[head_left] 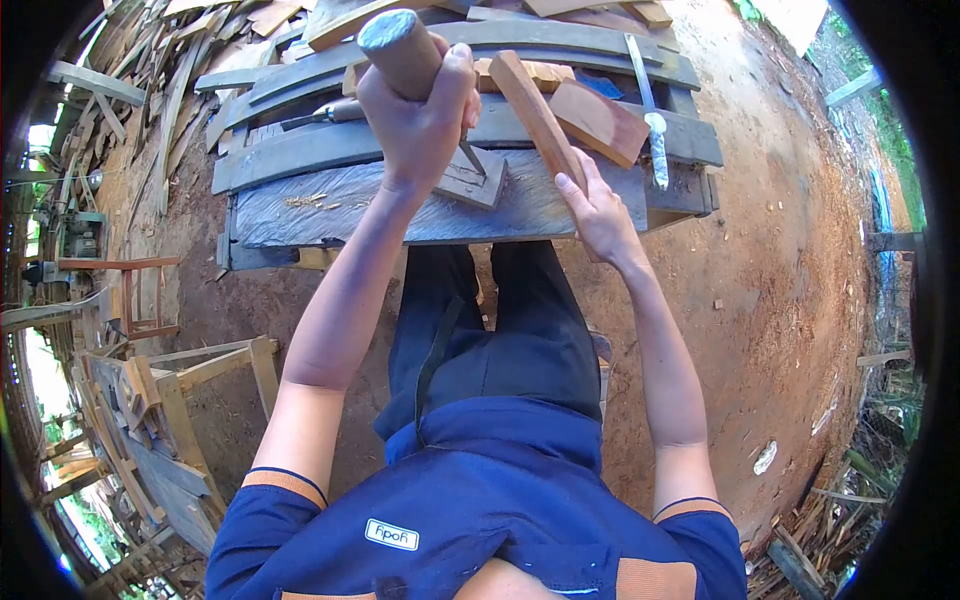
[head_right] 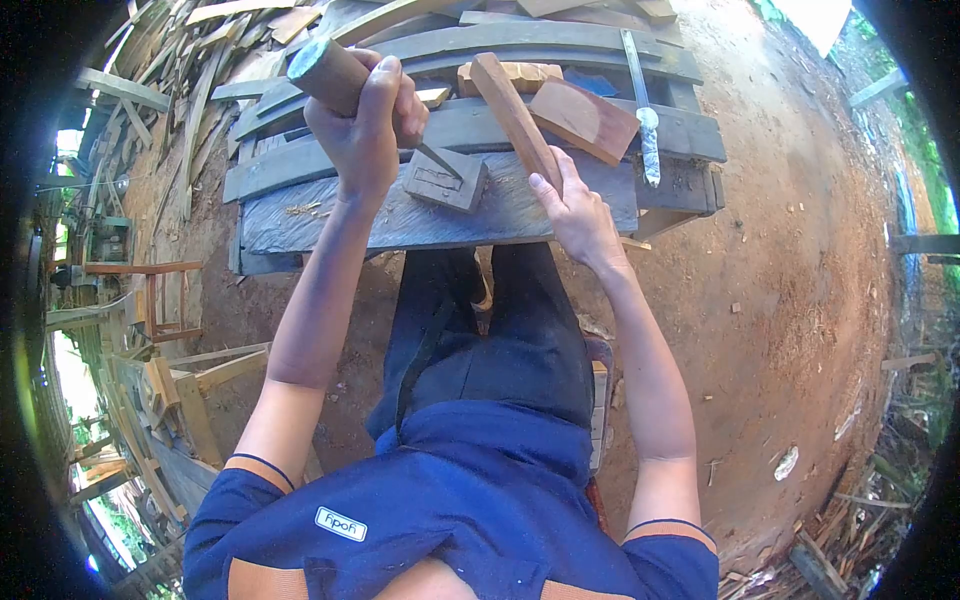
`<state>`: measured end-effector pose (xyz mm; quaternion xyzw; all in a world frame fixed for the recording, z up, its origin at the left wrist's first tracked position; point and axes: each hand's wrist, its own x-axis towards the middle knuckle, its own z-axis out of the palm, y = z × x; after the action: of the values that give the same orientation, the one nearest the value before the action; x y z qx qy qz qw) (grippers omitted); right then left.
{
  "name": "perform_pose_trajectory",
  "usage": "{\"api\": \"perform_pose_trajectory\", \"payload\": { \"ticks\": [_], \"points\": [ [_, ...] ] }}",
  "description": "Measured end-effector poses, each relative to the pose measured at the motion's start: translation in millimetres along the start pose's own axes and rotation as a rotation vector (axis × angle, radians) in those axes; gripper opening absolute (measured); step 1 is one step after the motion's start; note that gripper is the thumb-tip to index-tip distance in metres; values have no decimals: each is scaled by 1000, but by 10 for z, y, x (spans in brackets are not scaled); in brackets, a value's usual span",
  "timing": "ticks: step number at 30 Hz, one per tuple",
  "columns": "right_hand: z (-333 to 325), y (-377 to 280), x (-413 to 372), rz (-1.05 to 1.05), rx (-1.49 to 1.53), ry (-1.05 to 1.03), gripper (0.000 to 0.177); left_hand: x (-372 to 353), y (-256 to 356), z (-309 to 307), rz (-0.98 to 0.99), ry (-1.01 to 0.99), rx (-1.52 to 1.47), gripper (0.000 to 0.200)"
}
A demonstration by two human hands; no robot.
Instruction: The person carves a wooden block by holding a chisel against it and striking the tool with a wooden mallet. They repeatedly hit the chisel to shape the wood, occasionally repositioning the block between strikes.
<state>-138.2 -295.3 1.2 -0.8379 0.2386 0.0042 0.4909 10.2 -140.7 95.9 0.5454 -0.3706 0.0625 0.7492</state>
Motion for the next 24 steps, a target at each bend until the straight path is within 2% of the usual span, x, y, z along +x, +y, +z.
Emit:
{"api": "perform_pose_trajectory", "payload": {
  "ticks": [10,16,19,24],
  "points": [
    [-12,12,29,-12,25,-7,61,-33,5,-6,-17,34,-55,5],
    [-22,-1,13,52,59,-40,61,-4,-30,-35,11,13,-40,6],
    [9,90,54,-65,-14,36,61,7,-30,-27,14,4,-36,6],
    [-13,7,15,2,70,2,60,-13,14,73,-40,57,-20,7]
  ]
}}
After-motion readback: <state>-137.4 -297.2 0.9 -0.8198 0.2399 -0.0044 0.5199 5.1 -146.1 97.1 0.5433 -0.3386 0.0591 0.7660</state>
